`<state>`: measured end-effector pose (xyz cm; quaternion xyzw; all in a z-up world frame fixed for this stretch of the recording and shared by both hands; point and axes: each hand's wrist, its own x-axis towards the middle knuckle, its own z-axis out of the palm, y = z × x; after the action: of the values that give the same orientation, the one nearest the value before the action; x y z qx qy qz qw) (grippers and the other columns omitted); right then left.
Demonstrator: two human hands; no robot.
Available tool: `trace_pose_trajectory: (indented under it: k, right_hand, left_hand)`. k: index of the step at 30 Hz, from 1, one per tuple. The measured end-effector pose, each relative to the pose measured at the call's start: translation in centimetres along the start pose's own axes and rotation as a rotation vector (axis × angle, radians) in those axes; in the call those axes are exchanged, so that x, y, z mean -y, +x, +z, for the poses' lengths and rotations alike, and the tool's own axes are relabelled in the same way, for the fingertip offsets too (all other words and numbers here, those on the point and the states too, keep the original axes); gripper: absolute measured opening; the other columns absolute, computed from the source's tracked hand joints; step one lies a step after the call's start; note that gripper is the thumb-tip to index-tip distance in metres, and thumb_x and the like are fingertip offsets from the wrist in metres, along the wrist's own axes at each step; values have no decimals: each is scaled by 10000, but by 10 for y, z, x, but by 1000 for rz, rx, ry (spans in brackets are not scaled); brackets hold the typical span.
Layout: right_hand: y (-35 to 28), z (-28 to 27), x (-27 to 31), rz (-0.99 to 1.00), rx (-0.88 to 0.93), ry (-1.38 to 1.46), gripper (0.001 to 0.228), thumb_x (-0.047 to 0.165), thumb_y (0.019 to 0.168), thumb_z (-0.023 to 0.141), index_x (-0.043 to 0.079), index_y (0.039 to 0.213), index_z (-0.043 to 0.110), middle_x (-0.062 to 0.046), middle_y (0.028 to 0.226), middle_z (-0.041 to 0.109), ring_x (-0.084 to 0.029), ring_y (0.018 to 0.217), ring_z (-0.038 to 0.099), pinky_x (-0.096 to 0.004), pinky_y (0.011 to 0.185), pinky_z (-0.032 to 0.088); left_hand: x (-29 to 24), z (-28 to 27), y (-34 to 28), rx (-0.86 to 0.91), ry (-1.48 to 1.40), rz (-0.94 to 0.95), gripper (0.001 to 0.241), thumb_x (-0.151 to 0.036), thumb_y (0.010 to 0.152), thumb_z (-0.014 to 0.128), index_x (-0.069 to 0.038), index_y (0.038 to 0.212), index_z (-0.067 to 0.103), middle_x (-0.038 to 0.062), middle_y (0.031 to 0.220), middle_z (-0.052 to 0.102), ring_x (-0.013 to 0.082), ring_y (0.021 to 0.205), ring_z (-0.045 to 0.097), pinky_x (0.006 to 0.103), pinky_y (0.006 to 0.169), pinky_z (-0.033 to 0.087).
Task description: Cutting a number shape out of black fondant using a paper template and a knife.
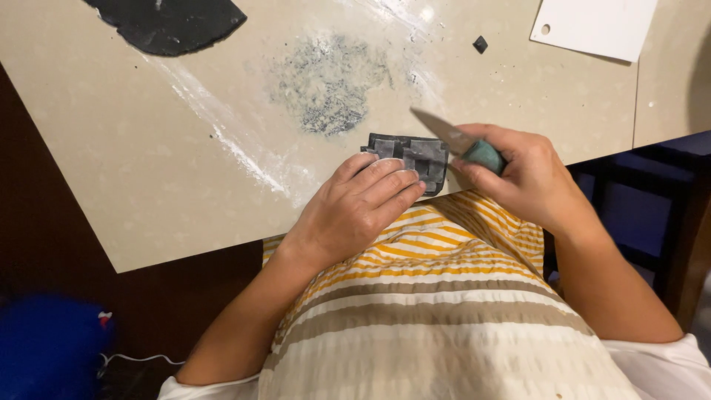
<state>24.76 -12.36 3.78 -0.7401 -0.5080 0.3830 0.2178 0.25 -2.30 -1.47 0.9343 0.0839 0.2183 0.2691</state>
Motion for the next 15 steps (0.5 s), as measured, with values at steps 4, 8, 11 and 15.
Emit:
trace_pose_trajectory:
  k: [4, 8, 11, 15]
  right_hand:
    - [-9, -10, -4, 44, -74, -13, 383, 137, 969, 714, 27, 1328, 638, -59, 970, 688, -100, 821, 589, -264, 660, 495]
    - [-29, -16, -18, 97, -127, -20, 380, 132, 999, 685, 22, 1357, 623, -66, 1055, 657, -96, 895, 582, -253, 682, 501]
    - [-43, -10, -36, 147, -140, 71, 388, 125, 993, 688, 13, 1359, 620, -53, 1062, 658, -74, 924, 568, -238, 734, 497]
    - [-50, -4, -38, 178, -150, 191, 434, 101, 979, 677, 3, 1394, 597, -19, 1072, 656, -53, 940, 553, -222, 750, 481]
  left_hand:
    - [0, -5, -2, 10, -17, -23, 339, -155, 949, 631, -83, 1274, 699, 47, 1329, 646, 232, 1300, 576, 439, 1147, 410]
    - [12, -17, 6, 10, -35, -50, 485, -223, 909, 731, -83, 1360, 621, 86, 1371, 593, 269, 1330, 534, 462, 1163, 392]
    - [19, -29, 17, 17, -31, -70, 808, -330, 816, 830, -42, 1478, 470, 140, 1422, 544, 318, 1350, 499, 480, 1161, 372]
    - [21, -27, 25, 66, -24, -67, 1017, -380, 798, 863, 4, 1567, 321, 141, 1345, 557, 316, 1270, 518, 469, 1116, 373]
